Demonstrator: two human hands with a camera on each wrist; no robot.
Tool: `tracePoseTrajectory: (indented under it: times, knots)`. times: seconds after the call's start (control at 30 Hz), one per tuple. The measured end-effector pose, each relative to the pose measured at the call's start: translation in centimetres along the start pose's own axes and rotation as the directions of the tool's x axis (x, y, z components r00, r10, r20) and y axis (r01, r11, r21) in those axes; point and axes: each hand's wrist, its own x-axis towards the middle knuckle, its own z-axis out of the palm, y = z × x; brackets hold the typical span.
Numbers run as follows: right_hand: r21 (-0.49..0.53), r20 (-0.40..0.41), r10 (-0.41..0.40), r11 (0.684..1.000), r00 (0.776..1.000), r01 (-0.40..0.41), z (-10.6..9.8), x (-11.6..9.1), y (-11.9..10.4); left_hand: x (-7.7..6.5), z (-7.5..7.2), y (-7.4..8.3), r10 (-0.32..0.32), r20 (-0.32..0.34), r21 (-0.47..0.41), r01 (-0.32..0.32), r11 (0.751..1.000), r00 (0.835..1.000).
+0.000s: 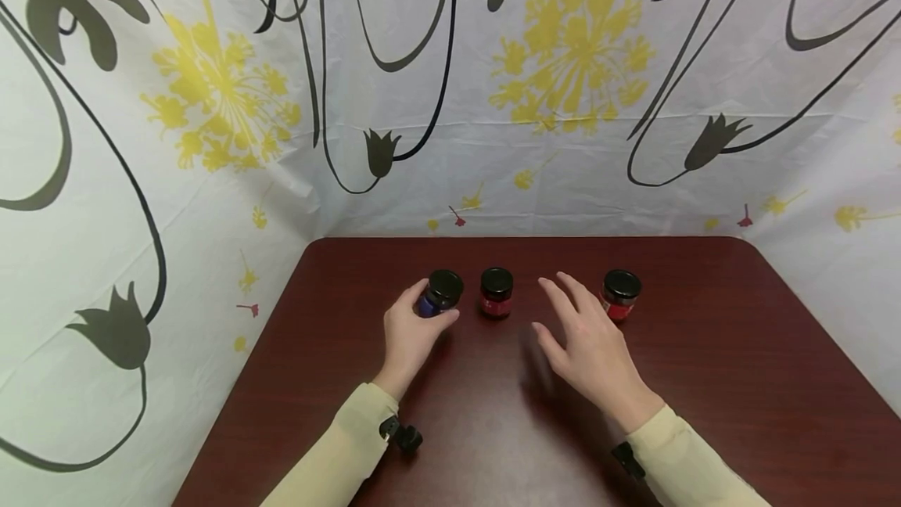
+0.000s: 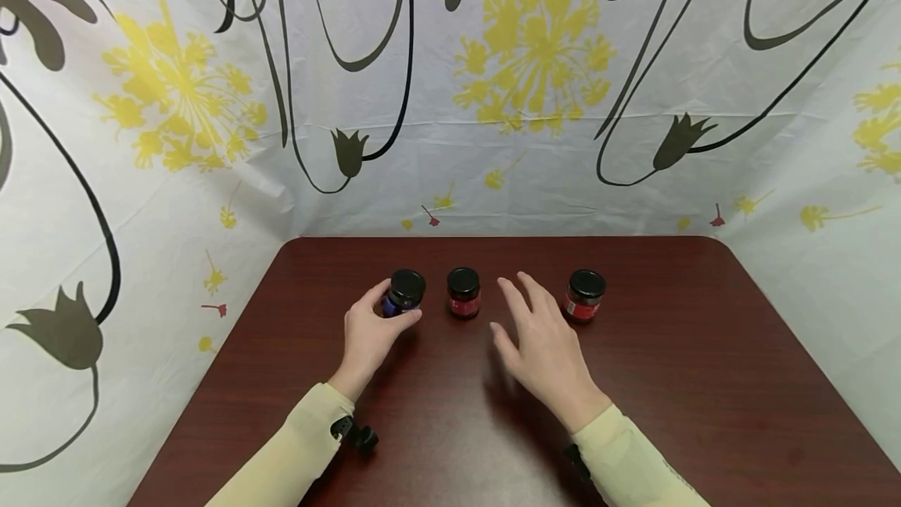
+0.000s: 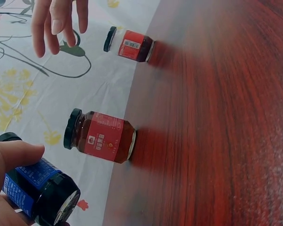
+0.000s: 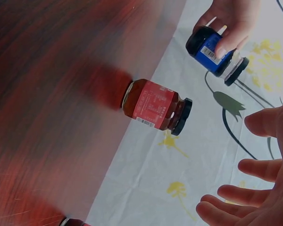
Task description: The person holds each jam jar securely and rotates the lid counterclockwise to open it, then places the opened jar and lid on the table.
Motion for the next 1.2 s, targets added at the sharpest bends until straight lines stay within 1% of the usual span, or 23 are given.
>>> tracePoseTrajectory:
  times: [0.37, 0.6, 0.77, 0.97, 1.2]
  knots:
    - [0.001, -0.001, -0.003, 1.000, 1.000, 0.003, 0.06, 0.20, -0.07, -0.18, 0.17, 0.18, 0.039, 0.006, -0.004, -0.039, 0.999, 0.999]
    - [0.008, -0.001, -0.005, 1.000, 1.000, 0.005, 0.02, 0.31, -0.04, -0.36, 0.34, 0.38, 0.049, 0.000, 0.001, -0.049, 0.999, 0.999]
    - [0.007, 0.000, -0.007, 1.000, 1.000, 0.007, 0.01, 0.38, -0.05, -0.39, 0.54, 0.46, 0.077, -0.008, 0.018, -0.077, 0.997, 0.997]
    - [0.012, 0.007, 0.000, 1.000, 1.000, 0.000, -0.02, 0.54, -0.15, -0.58, 0.76, 0.53, 0.098, 0.013, 0.061, -0.098, 0.993, 0.995]
    - [0.010, 0.018, 0.002, 1.000, 1.000, -0.002, -0.03, 0.65, -0.22, -0.88, 0.86, 0.81, 0.109, 0.033, 0.044, -0.110, 0.993, 0.994]
